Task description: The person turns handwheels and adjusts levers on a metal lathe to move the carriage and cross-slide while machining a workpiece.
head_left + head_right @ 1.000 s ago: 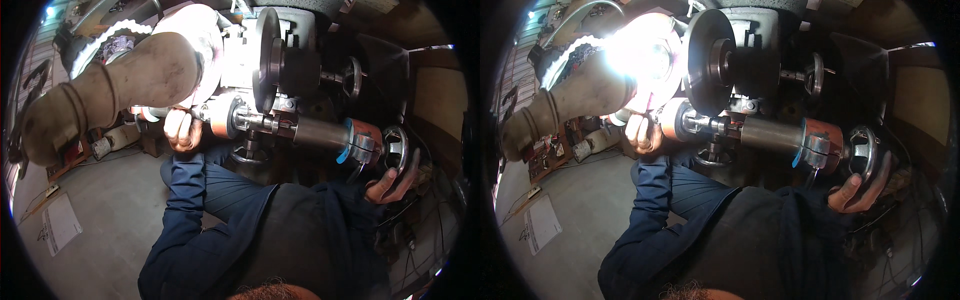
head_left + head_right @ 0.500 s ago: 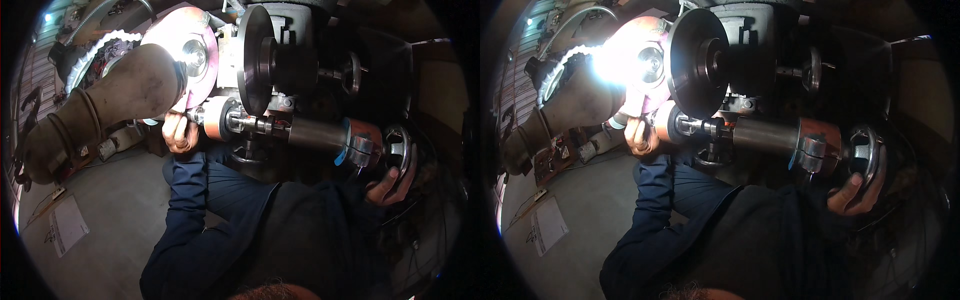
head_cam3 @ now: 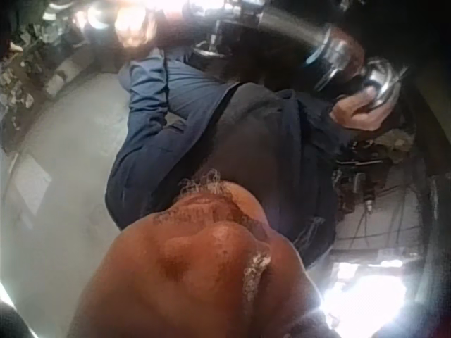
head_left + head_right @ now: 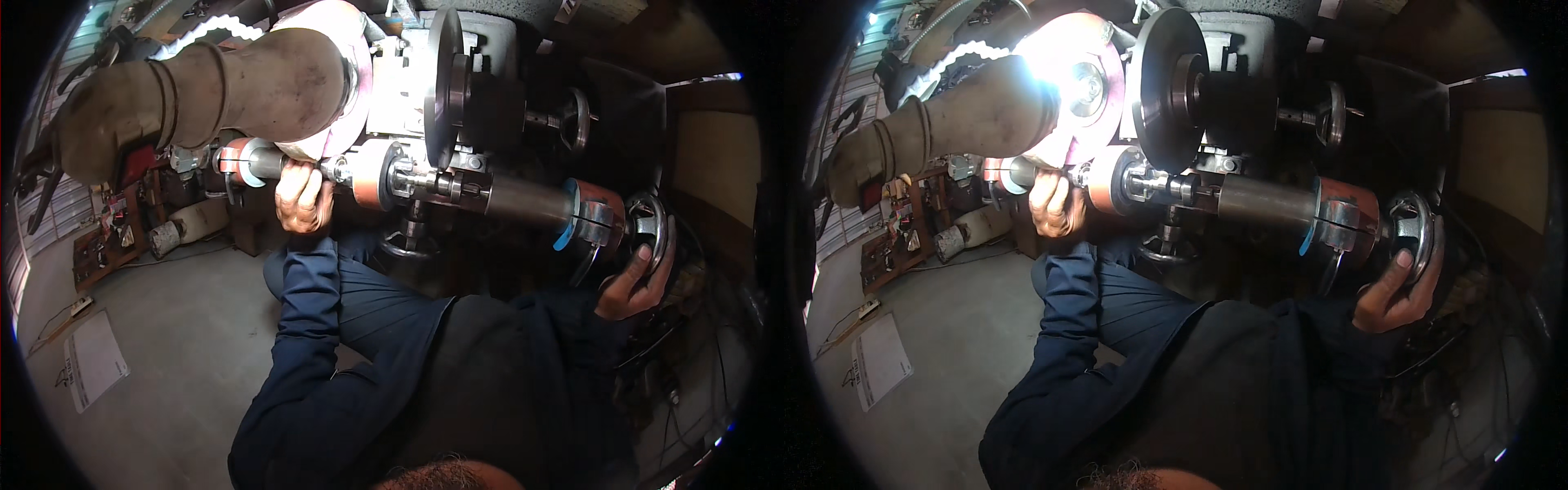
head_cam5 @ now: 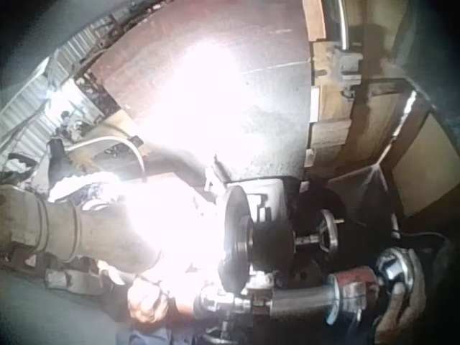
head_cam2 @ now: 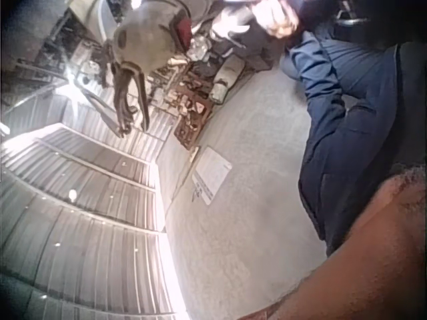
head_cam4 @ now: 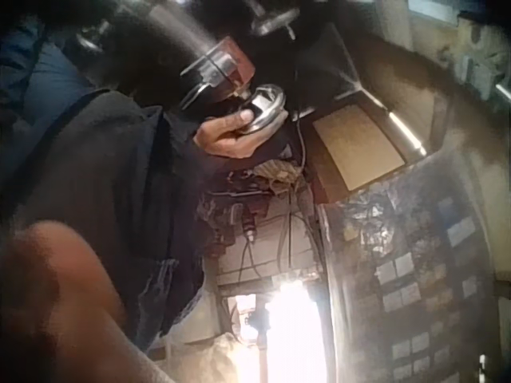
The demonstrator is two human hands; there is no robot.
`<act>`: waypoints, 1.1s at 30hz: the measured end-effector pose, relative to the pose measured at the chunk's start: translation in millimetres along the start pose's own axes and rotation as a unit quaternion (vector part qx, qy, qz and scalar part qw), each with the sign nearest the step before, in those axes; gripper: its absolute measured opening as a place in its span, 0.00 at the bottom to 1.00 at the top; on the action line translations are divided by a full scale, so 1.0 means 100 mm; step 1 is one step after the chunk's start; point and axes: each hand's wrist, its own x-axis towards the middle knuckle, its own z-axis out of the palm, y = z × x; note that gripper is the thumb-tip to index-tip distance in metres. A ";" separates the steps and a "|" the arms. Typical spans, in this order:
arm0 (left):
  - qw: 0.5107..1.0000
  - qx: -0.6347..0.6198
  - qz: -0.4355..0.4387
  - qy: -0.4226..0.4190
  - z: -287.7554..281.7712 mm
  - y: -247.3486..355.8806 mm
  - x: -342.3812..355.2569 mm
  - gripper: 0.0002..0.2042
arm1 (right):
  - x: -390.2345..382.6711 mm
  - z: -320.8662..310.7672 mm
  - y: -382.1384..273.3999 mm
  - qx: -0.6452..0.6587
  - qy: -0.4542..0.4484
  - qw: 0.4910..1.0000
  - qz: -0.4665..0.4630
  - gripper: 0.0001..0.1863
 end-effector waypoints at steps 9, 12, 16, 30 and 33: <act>0.998 0.036 -0.026 -0.033 -0.07 0.10 0.08 0.16 | -0.05 0.09 -0.05 -0.066 0.049 0.996 0.027 0.23; 0.999 0.030 -0.013 -0.027 -0.04 0.09 0.06 0.15 | -0.05 0.09 -0.04 -0.078 0.060 0.995 0.019 0.23; 0.999 0.036 0.002 -0.014 -0.03 0.07 0.04 0.14 | -0.03 0.08 -0.05 -0.077 0.055 0.995 0.022 0.22; 0.996 0.049 0.019 0.069 -0.62 -0.14 0.29 0.16 | 0.07 -0.21 -0.29 -0.205 0.109 0.935 -0.269 0.22; 0.840 0.080 -0.461 0.276 -0.78 -0.55 0.38 0.17 | 0.19 -0.23 -0.52 -0.109 -0.019 0.952 -0.285 0.21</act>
